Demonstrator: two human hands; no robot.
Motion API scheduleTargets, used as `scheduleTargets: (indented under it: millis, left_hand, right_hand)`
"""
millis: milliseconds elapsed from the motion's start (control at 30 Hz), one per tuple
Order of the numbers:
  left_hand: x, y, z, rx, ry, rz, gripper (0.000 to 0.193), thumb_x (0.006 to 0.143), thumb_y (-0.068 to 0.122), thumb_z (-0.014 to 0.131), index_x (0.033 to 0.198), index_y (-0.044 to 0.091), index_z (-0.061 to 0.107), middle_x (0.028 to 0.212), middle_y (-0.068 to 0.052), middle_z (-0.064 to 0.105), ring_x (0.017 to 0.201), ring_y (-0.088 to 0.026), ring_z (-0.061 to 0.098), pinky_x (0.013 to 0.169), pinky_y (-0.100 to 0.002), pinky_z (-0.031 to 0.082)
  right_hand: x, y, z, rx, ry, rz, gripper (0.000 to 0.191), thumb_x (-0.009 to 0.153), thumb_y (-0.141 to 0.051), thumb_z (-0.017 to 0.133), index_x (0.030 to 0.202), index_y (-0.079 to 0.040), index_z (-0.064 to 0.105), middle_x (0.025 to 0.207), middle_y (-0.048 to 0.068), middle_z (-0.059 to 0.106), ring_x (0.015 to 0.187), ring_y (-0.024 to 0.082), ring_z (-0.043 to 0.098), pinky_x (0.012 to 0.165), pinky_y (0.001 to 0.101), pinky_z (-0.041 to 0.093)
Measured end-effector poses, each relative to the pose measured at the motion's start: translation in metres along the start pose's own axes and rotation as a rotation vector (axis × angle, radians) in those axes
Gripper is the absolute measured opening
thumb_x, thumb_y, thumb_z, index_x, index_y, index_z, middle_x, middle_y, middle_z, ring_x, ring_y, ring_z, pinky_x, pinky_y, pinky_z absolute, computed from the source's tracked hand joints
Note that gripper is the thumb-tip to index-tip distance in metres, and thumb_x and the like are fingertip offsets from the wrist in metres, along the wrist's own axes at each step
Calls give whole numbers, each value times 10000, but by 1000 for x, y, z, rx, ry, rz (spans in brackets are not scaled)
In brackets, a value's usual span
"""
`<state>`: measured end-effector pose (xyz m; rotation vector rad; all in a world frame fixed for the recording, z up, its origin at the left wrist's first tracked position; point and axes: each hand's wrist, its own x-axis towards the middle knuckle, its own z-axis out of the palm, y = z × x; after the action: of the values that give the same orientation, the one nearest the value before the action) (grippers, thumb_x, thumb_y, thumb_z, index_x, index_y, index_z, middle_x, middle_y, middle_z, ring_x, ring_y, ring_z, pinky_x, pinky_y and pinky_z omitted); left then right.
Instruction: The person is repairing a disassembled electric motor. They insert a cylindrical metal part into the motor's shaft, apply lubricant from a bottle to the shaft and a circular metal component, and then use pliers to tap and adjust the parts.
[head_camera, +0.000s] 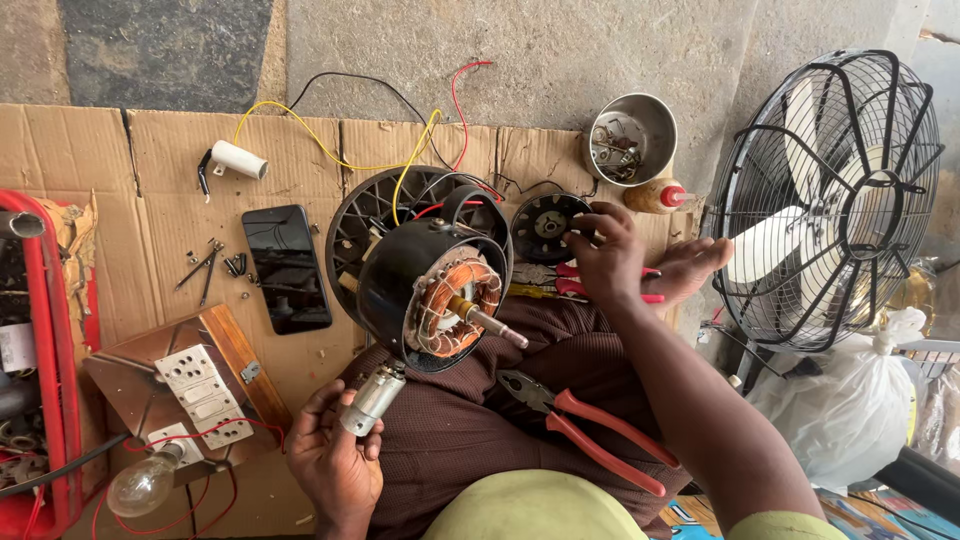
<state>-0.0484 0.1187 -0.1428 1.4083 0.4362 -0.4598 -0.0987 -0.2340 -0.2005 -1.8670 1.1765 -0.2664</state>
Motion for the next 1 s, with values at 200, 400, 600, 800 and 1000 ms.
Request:
scheduleTargets:
  millis: [200,400,600,800,1000]
  left_hand:
    - [2,1,-1,24,30,-17,231,937,26,681,1152,-47,643,780,-113,675,557,-144,636,365,-227,413]
    - [3,0,-1,28,55,-23,241,934,34,685,1156,-48,638,779,-109,674,558,-138,631,362,-226,402]
    - [3,-1,-2,31,62,-21,252,934,40,685,1163,-49,632,788,-109,681,560,-141,633,359,-232,397]
    - [3,-4,0,5,69,-27,241,942,32,686,1166,-40,635,821,-100,686,569,-136,628,374,-223,391]
    - [2,-2,6,25,52,24,209,951,16,676,1147,-44,642,839,-114,693,578,-134,633,377,-214,410]
  right_hand:
    - [-3,-15,16,-60,20,-165,288,761,-85,863,1034,-120,778,1332,137,600,1235,290,596,1023,380,536]
    - [-3,-22,21,-178,45,-142,235,772,-98,853,1002,-124,812,1307,116,622,1203,301,600,1039,409,492]
    - [0,-20,19,-71,-11,-94,153,796,-79,853,939,-76,798,1267,100,660,1142,229,654,970,368,561]
    - [3,-5,-22,62,72,335,168,893,-147,809,1042,-82,766,1023,94,787,896,185,733,799,251,604]
    - [21,-1,-24,-272,108,330,209,895,-189,783,1095,-132,795,973,76,794,844,183,746,836,321,586]
